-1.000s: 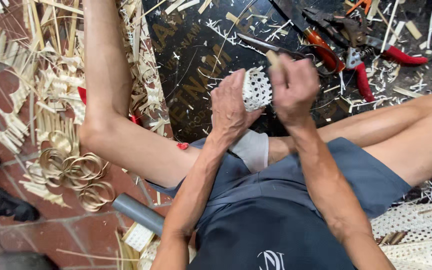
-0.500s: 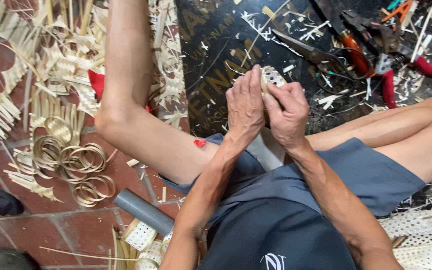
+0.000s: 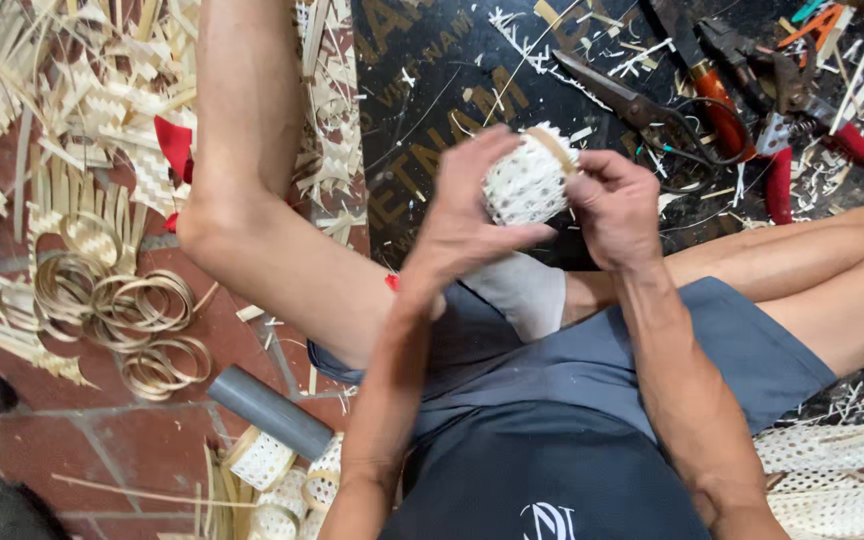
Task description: The person sits on the floor assembling small woven bamboo baskets. They fit a perforated woven bamboo cylinder into a bent bamboo rim ring, trim bamboo strips with a knife, bend and shape the strips by hand, and press the rim onto the woven body to secure it.
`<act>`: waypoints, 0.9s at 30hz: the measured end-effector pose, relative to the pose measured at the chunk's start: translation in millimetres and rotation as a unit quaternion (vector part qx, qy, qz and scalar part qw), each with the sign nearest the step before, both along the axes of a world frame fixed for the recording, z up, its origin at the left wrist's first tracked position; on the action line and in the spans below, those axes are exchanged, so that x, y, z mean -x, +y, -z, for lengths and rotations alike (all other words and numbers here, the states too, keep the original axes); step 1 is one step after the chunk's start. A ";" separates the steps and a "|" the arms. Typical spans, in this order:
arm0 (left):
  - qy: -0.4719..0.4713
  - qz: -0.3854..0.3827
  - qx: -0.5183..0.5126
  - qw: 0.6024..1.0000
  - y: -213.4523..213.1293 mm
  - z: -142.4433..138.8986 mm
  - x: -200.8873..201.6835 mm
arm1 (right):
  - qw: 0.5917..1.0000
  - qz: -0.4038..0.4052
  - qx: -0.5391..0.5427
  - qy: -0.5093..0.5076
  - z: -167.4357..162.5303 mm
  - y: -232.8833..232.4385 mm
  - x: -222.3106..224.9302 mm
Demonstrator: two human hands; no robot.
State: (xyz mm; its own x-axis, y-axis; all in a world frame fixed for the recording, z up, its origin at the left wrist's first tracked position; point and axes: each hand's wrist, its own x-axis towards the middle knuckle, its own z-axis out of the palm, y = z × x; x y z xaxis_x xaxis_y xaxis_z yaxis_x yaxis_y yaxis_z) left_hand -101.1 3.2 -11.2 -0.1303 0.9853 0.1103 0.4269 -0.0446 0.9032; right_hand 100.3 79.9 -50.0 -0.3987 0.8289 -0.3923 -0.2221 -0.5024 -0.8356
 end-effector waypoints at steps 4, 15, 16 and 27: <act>-0.297 -0.040 0.162 0.940 -8.9 15.1 35.9 | 0.970 0.000 0.181 0.166 17.2 14.0 10.0; -0.292 -0.085 0.251 0.919 -4.1 60.1 40.6 | 0.871 -0.148 -0.384 -0.268 50.8 48.0 38.2; -0.309 -0.095 0.257 0.911 -3.1 57.9 42.7 | 0.893 -0.163 -0.322 -0.270 51.3 51.5 33.3; -0.348 -0.024 0.351 0.869 14.2 35.2 53.9 | 0.917 -0.096 -0.308 -0.235 32.6 21.5 -28.0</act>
State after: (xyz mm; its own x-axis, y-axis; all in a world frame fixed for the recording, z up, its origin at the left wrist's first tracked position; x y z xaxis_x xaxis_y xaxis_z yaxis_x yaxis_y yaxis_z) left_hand -155.0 17.4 -46.4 0.0321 0.7692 -0.6382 -0.2476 0.6248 0.7405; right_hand 128.4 101.5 -82.6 -0.4674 0.8831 -0.0401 0.2790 0.1043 -0.9546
